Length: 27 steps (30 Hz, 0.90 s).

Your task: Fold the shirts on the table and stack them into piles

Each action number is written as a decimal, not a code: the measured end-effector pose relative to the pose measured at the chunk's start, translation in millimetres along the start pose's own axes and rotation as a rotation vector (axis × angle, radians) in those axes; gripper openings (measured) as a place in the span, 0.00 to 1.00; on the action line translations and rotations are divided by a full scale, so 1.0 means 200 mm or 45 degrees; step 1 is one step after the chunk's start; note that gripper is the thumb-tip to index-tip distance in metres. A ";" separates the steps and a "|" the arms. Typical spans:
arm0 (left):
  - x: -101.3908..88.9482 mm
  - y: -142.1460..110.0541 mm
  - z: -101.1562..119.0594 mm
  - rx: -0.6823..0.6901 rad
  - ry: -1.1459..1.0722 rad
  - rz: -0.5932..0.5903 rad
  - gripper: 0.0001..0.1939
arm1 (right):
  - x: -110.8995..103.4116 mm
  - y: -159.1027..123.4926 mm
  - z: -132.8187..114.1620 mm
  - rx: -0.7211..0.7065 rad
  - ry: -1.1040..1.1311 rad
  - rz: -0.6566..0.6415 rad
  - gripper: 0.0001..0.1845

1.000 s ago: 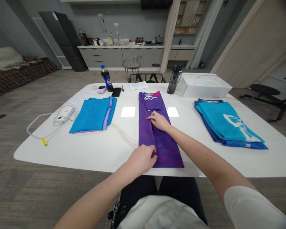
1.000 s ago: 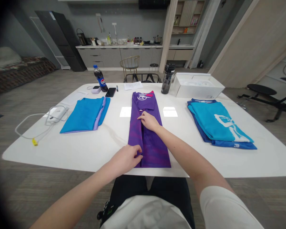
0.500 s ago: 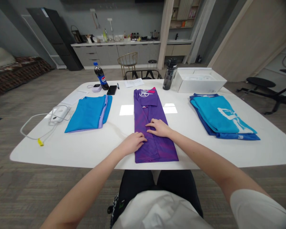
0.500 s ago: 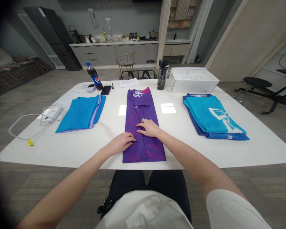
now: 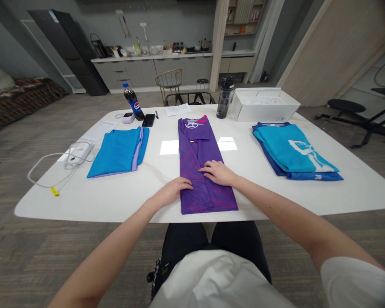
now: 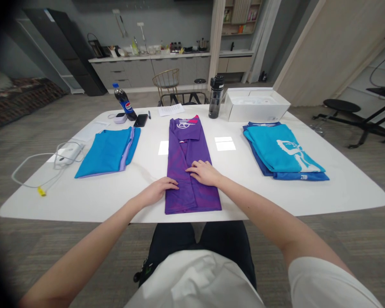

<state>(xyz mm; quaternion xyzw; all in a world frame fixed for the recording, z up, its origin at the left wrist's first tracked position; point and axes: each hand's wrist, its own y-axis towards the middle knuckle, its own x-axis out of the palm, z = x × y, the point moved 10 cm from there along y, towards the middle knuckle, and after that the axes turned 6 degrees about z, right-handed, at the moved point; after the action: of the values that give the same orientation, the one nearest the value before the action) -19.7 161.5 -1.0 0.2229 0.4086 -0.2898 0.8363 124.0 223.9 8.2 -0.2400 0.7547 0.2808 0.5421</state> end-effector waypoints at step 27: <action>-0.07 -0.05 0.06 -0.237 -0.478 0.135 0.12 | -0.20 -0.49 0.05 0.120 0.618 0.036 0.13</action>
<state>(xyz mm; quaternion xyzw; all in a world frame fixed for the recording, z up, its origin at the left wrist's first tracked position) -25.3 151.0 16.0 0.1082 0.2584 -0.2428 0.9287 208.4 161.3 26.9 -0.2643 0.8784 0.1872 0.3514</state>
